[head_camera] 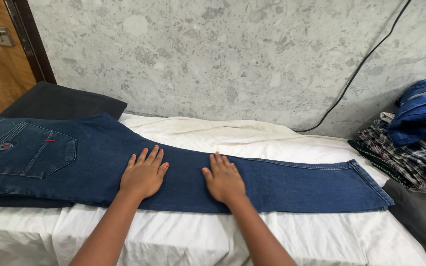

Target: Fold a pair of blue jeans on a bed.

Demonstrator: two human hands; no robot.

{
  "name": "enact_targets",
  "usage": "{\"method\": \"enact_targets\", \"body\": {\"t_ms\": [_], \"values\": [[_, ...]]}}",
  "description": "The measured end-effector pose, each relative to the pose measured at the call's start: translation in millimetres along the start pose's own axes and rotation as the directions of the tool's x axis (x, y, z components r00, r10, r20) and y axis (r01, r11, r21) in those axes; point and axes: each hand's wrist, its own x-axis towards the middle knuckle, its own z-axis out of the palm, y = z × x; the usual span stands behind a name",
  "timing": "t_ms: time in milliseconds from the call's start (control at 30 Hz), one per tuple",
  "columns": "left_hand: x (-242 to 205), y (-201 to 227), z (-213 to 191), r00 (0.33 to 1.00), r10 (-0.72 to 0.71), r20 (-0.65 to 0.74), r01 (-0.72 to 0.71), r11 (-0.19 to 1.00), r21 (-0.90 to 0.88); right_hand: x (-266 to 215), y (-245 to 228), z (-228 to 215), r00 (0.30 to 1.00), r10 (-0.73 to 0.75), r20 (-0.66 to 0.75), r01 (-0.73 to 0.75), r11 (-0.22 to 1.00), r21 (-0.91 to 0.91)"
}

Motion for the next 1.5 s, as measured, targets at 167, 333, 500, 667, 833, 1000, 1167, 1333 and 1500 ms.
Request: {"method": "enact_targets", "body": {"t_ms": [167, 333, 500, 667, 833, 1000, 1167, 1333, 1500], "values": [[33.4, -22.1, 48.6, 0.715, 0.283, -0.639, -0.060, 0.936, 0.347, -6.2, 53.4, -13.8, 0.996, 0.082, 0.024, -0.081, 0.995, -0.064], [4.0, -2.5, 0.4, 1.000, -0.002, 0.020, 0.002, 1.000, 0.007, -15.8, 104.6, -16.2, 0.984, 0.169, 0.064, -0.161, 0.980, -0.115], [5.5, -5.3, 3.1, 1.000, 0.006, 0.014, -0.007, 1.000, 0.012, -29.5, 141.5, -25.2, 0.971, 0.237, 0.042, -0.230, 0.965, -0.122], [-3.4, 24.7, -6.9, 0.998, -0.065, 0.011, 0.065, 0.998, -0.002, -34.6, 139.2, -38.4, 0.948, 0.316, 0.047, -0.305, 0.939, -0.159], [-9.4, 100.4, -8.4, 0.997, 0.077, 0.012, -0.077, 0.997, 0.014, -26.9, 99.3, -37.5, 0.949, 0.314, 0.032, -0.306, 0.940, -0.149], [-11.9, 127.8, 15.9, 0.984, 0.169, 0.056, -0.163, 0.982, -0.096, -31.0, 117.6, -22.7, 0.991, 0.135, 0.022, -0.132, 0.988, -0.081], [-18.1, 111.0, 14.9, 0.987, 0.161, -0.004, -0.161, 0.983, -0.090, -40.9, 168.6, -30.2, 0.990, 0.142, 0.007, -0.141, 0.987, -0.071], [-21.1, 112.6, 4.4, 0.992, 0.120, 0.039, -0.115, 0.989, -0.095, -47.7, 196.8, -44.6, 0.976, 0.216, 0.036, -0.211, 0.972, -0.106], [-22.0, 112.7, 3.9, 0.992, 0.120, 0.047, -0.116, 0.991, -0.069, -50.2, 243.8, -45.1, 0.981, 0.195, 0.006, -0.192, 0.971, -0.142]]}}
